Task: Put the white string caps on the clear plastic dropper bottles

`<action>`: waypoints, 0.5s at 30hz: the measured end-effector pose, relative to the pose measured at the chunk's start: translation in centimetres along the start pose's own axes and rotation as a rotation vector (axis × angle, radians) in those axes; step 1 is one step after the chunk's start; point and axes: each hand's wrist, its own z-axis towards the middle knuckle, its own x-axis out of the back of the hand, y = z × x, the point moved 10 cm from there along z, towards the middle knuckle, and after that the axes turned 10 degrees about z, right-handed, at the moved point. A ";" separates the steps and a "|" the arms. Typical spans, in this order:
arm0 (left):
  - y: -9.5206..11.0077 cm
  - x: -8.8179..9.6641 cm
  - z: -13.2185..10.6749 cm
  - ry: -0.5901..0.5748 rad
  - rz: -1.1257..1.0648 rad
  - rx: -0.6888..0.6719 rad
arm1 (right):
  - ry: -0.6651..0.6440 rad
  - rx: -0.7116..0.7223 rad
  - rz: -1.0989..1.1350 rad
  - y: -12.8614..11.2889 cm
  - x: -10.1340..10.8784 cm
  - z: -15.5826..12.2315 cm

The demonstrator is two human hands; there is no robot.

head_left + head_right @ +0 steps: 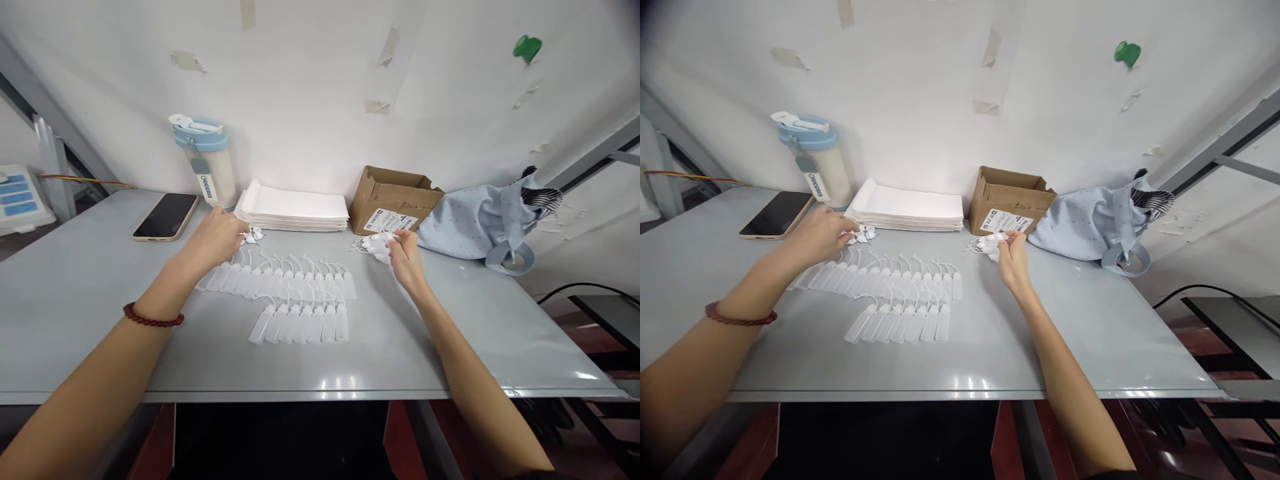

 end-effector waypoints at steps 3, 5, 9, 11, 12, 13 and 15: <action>0.7 -1.2 0.1 -0.019 -0.030 -0.045 | 0.033 -0.037 -0.051 2.0 0.7 0.8; 1.2 -1.6 0.2 -0.023 -0.041 -0.061 | 0.033 -0.040 -0.080 2.7 0.7 1.0; 1.2 -1.7 0.3 -0.027 -0.043 -0.066 | 0.023 -0.001 -0.133 2.7 0.7 1.0; 1.2 -1.7 0.3 -0.033 -0.037 -0.064 | 0.018 0.024 -0.160 2.3 0.9 1.1; 1.1 -1.7 0.3 -0.037 -0.033 -0.063 | 0.014 0.036 -0.173 2.0 1.0 1.1; 1.2 -1.7 0.3 -0.042 -0.029 -0.062 | 0.008 0.048 -0.186 1.8 1.0 1.2; 1.2 -1.8 0.2 -0.054 -0.019 -0.055 | -0.011 0.072 -0.215 1.4 1.0 1.3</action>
